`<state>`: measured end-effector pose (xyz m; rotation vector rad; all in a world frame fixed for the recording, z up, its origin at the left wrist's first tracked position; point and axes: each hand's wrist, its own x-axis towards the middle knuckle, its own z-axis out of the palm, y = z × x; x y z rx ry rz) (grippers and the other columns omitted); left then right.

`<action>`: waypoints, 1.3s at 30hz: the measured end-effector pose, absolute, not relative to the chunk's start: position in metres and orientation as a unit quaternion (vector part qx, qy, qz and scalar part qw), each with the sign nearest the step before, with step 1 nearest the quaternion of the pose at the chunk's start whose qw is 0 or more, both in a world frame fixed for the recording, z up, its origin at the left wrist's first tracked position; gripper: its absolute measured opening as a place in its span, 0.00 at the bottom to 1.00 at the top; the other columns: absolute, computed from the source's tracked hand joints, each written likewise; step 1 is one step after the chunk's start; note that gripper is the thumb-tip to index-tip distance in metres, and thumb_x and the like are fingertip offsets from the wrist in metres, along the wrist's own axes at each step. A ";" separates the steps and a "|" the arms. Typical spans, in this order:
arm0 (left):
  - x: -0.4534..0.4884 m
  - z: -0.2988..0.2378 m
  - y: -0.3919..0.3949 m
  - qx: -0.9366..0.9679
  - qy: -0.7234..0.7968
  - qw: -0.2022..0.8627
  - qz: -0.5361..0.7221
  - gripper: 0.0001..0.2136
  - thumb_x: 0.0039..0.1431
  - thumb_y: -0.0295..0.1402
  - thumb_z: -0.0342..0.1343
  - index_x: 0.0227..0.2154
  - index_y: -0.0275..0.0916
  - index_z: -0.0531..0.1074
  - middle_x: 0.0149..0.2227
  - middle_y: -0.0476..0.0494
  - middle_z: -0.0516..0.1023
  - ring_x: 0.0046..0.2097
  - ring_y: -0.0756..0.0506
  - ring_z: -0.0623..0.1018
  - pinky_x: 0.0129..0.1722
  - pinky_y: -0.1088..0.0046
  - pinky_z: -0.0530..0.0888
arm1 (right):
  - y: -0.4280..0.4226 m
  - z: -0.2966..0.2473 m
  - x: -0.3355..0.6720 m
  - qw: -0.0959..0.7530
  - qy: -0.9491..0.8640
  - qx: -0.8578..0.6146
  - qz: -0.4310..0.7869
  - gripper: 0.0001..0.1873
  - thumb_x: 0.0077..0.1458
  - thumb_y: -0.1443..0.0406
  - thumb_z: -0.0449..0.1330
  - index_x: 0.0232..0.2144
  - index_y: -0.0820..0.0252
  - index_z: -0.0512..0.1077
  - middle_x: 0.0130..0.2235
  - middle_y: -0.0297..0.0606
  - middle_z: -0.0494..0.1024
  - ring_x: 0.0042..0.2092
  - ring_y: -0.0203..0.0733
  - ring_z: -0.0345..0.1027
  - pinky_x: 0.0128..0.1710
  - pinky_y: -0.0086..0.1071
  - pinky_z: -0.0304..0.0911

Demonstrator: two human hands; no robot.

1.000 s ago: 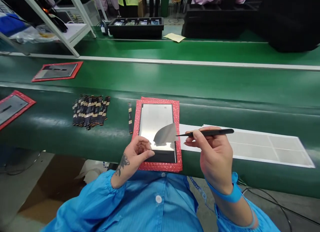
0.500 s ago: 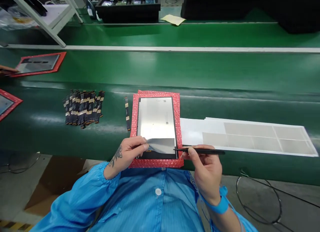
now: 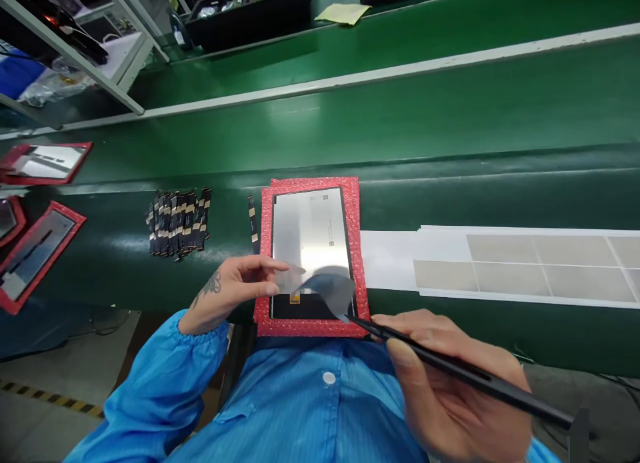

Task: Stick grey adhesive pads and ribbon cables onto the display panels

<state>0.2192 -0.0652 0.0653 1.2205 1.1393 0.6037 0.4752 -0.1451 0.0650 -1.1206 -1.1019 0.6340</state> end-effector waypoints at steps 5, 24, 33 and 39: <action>0.227 0.045 -0.082 0.515 0.478 0.650 0.289 0.18 0.45 0.36 0.70 0.40 0.37 0.76 0.34 0.45 0.77 0.33 0.49 0.74 0.33 0.73 0.72 | -0.137 0.075 0.474 0.633 -0.501 -0.530 0.261 0.11 0.49 0.70 0.68 0.34 0.50 0.74 0.29 0.35 0.81 0.29 0.46 0.78 0.29 0.40 0.80; 0.245 0.055 -0.081 0.450 0.509 0.682 0.271 0.15 0.44 0.41 0.70 0.22 0.36 0.72 0.25 0.48 0.72 0.28 0.51 0.69 0.28 0.76 0.66 | -0.148 0.050 0.480 0.635 -0.402 -0.582 0.311 0.11 0.46 0.62 0.73 0.31 0.54 0.75 0.28 0.37 0.82 0.24 0.41 0.77 0.25 0.29 0.77; 0.240 0.045 -0.082 0.503 0.575 0.615 0.196 0.15 0.48 0.43 0.66 0.23 0.37 0.70 0.20 0.53 0.67 0.21 0.55 0.61 0.20 0.79 0.57 | -0.155 -0.007 0.458 0.623 -0.300 -0.598 0.405 0.15 0.50 0.56 0.72 0.31 0.57 0.73 0.26 0.33 0.81 0.24 0.40 0.77 0.24 0.29 0.76; 0.242 0.044 -0.085 0.508 0.604 0.596 0.149 0.15 0.49 0.43 0.64 0.23 0.37 0.68 0.17 0.54 0.64 0.21 0.54 0.63 0.22 0.79 0.58 | -0.163 -0.009 0.457 0.625 -0.291 -0.592 0.418 0.12 0.53 0.58 0.70 0.33 0.55 0.73 0.29 0.33 0.82 0.25 0.38 0.77 0.26 0.28 0.77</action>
